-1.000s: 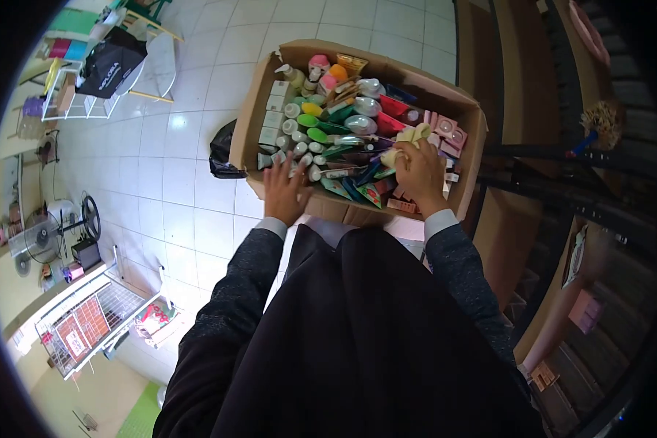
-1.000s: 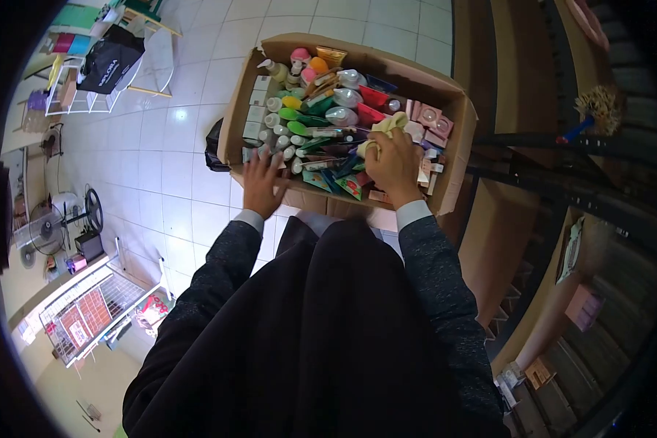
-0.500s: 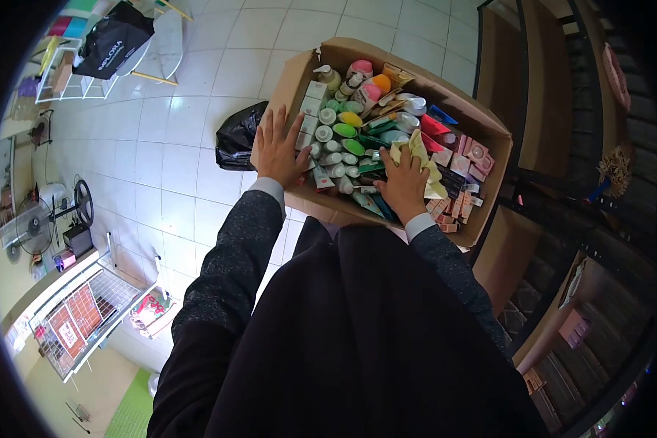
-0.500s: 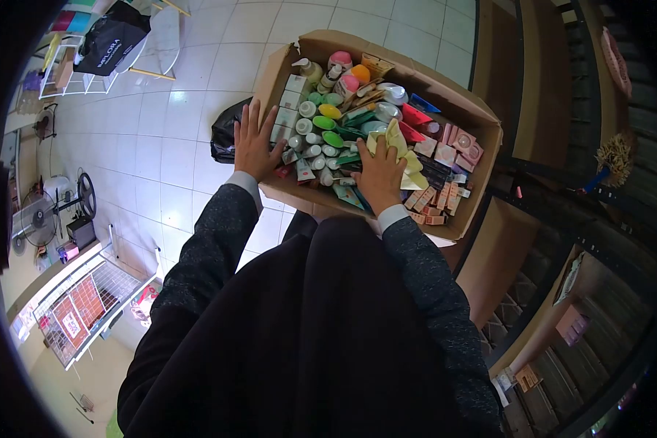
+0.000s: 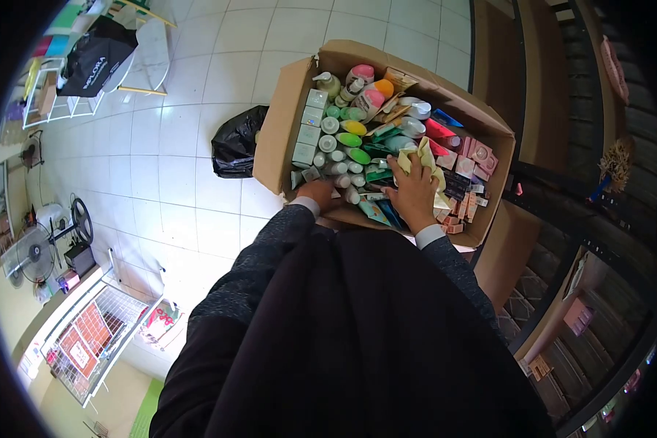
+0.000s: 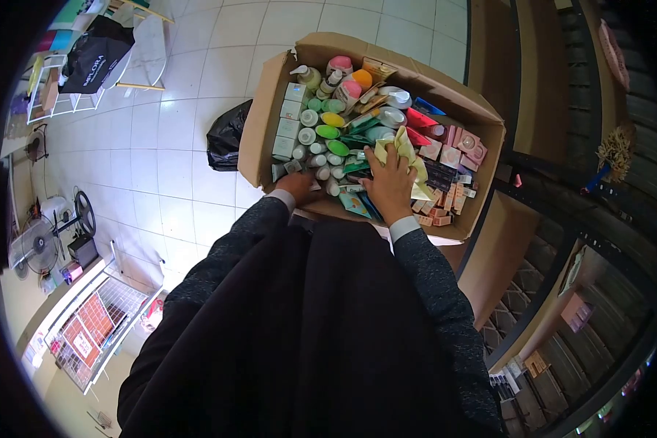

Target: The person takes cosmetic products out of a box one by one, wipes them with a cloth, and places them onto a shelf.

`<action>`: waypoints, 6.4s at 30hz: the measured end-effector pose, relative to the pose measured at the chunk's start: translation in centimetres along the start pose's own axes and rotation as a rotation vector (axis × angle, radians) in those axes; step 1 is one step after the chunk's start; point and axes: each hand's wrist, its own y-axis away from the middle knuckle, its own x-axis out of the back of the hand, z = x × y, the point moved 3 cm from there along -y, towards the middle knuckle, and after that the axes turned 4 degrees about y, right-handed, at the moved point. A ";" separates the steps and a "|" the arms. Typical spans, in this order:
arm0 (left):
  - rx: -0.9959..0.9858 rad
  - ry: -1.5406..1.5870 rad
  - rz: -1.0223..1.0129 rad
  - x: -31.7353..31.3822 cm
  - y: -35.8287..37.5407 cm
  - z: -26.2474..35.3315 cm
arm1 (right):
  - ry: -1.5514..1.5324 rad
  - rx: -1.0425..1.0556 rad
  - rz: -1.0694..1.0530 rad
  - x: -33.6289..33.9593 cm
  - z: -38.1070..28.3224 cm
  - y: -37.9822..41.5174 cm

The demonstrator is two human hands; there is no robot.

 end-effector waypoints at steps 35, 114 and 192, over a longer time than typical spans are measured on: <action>0.172 -0.045 0.253 2.0 -1.1 -2.3 | -0.356 0.009 0.091 0.2 4.1 1.0; -1.339 0.677 0.185 -4.8 27.5 37.9 | -0.221 -0.393 1.119 18.1 10.9 39.7; -1.331 1.096 -0.602 -12.7 33.8 56.7 | -0.355 -0.550 1.621 21.5 17.9 54.6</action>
